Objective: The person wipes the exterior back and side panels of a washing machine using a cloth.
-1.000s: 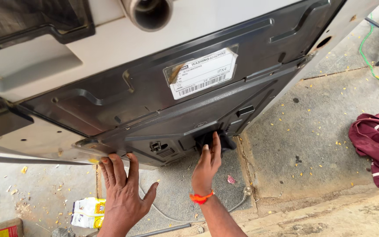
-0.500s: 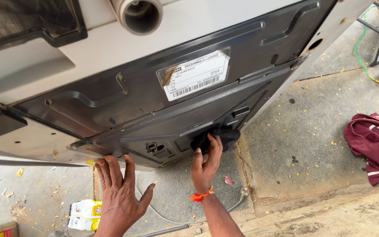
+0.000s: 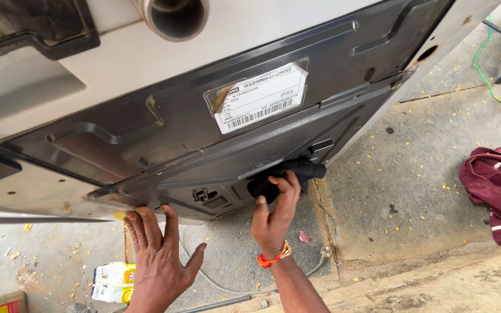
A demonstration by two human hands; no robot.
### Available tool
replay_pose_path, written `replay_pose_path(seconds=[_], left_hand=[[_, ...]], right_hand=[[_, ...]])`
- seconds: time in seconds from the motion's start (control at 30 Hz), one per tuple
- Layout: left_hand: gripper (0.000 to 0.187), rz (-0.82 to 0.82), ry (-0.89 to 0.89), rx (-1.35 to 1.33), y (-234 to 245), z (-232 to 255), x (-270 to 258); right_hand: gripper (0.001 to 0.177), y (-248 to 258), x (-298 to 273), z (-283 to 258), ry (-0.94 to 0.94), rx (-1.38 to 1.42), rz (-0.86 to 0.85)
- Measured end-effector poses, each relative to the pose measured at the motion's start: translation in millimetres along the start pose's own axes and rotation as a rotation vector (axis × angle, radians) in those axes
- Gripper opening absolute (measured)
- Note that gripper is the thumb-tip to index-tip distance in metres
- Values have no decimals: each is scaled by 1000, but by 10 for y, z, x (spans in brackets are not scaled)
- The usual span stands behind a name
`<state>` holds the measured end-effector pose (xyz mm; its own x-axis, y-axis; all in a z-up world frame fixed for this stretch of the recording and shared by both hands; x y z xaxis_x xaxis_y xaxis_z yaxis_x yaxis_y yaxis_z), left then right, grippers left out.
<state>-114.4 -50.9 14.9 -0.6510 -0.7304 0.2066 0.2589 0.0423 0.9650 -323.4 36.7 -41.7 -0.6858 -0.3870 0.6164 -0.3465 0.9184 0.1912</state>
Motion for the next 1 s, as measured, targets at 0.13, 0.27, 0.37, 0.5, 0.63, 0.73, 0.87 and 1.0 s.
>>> replay_pose_path(seconds=[0.13,0.27,0.37,0.5,0.63,0.73,0.87,1.0], left_hand=[[104,54,-18,-19,30,59,11],[104,52,-11,-27,4,49,6],[104,17,2,-20,-24,-5,-12],[104,40,-42,-4,-25,-9,-22],[105,-14,3,-12,-105,-73,-18],[104,28,-33,-17,-80,-61,-16],[104,17,-17,-3,-122,-70,-13],[104,21,-17,8,-61,-33,-11]], right_hand=[[38,-258,-240,-120,119,49,-116],[39,-475,-690,-322,115,116,-348],[36,-580,-652,-151,264,60,-336],[35,-497,-409,83,318,25,-351],[38,-306,-288,63,398,40,-257],[47,-279,-166,271,329,45,-130],[53,-197,-112,476,291,-53,-198],[47,-197,-183,672,238,-129,-217]])
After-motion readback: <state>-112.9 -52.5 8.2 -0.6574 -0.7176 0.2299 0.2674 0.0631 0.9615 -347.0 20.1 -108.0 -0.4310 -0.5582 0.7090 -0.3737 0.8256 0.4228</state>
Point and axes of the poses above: each hand's wrist, its own x-axis towards the middle knuckle, its own y-axis out of the back of the hand, z = x × y, the point moved 8 cm from there along x, towards the middle knuckle, and after that the axes turned 1 degree about y, right-handed, at the moved point
